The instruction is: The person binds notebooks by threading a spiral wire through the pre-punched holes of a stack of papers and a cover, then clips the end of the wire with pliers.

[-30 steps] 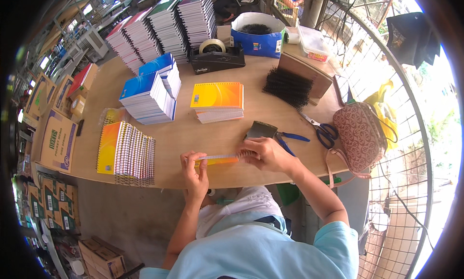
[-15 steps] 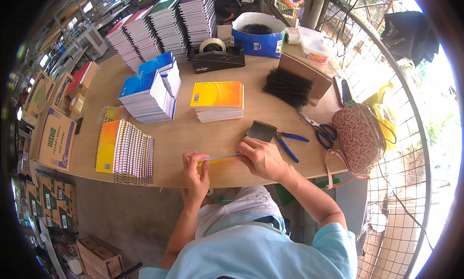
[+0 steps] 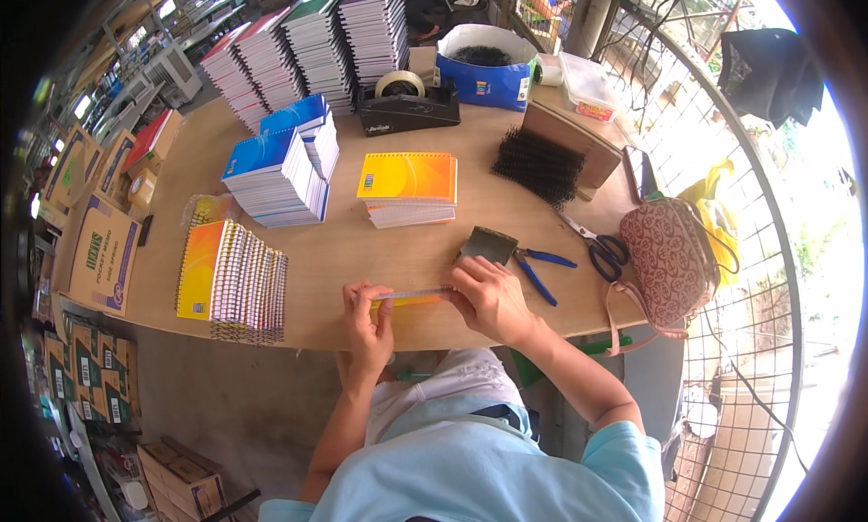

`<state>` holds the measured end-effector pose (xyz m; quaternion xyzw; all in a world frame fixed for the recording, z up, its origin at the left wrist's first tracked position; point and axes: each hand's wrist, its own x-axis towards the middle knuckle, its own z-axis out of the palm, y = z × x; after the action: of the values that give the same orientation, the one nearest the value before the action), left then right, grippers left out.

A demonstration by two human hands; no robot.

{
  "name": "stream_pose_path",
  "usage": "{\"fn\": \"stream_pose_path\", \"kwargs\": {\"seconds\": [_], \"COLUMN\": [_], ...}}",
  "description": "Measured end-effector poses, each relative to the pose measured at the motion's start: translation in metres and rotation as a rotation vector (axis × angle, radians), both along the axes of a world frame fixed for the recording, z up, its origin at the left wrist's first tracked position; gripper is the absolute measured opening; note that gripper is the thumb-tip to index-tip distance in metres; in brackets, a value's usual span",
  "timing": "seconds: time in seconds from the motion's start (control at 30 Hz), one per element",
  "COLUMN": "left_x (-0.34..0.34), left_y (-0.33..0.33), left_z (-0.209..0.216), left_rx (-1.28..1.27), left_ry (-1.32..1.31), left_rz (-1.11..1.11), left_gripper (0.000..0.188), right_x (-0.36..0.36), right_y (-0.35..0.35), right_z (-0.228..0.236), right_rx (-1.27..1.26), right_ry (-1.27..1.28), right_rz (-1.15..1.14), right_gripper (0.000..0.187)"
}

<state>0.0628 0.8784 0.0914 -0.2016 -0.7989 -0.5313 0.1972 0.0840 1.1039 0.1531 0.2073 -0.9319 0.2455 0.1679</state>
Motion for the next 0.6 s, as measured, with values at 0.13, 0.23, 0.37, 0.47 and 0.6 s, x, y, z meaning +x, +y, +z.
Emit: {"fn": "stream_pose_path", "kwargs": {"seconds": [0.13,0.23,0.37,0.47,0.6], "left_x": [0.002,0.003,0.003,0.004,0.000], "left_y": [0.001,0.002,0.000,0.006,0.015], "left_z": [0.002,0.002,0.005,0.011,0.013], "left_rx": [0.020,0.002,-0.039,0.031,0.001], "left_ry": [-0.029,-0.013,0.010,0.018,0.070], "left_rz": [-0.014,-0.011,-0.020,-0.038,-0.005], "left_gripper": [0.012,0.012,0.014,0.025,0.041], "right_x": [0.001,0.001,-0.015,-0.035,-0.050], "right_y": [-0.005,-0.002,0.013,0.044,0.060], "right_z": [0.007,0.002,0.018,0.018,-0.008], "right_rx": [-0.035,0.057,0.066,0.085,0.341], "right_ry": [-0.027,-0.134,-0.001,-0.176,-0.220], "right_rz": [0.074,-0.003,0.059,-0.150,-0.016], "right_gripper": [0.032,0.035,0.038,0.056,0.078]}}
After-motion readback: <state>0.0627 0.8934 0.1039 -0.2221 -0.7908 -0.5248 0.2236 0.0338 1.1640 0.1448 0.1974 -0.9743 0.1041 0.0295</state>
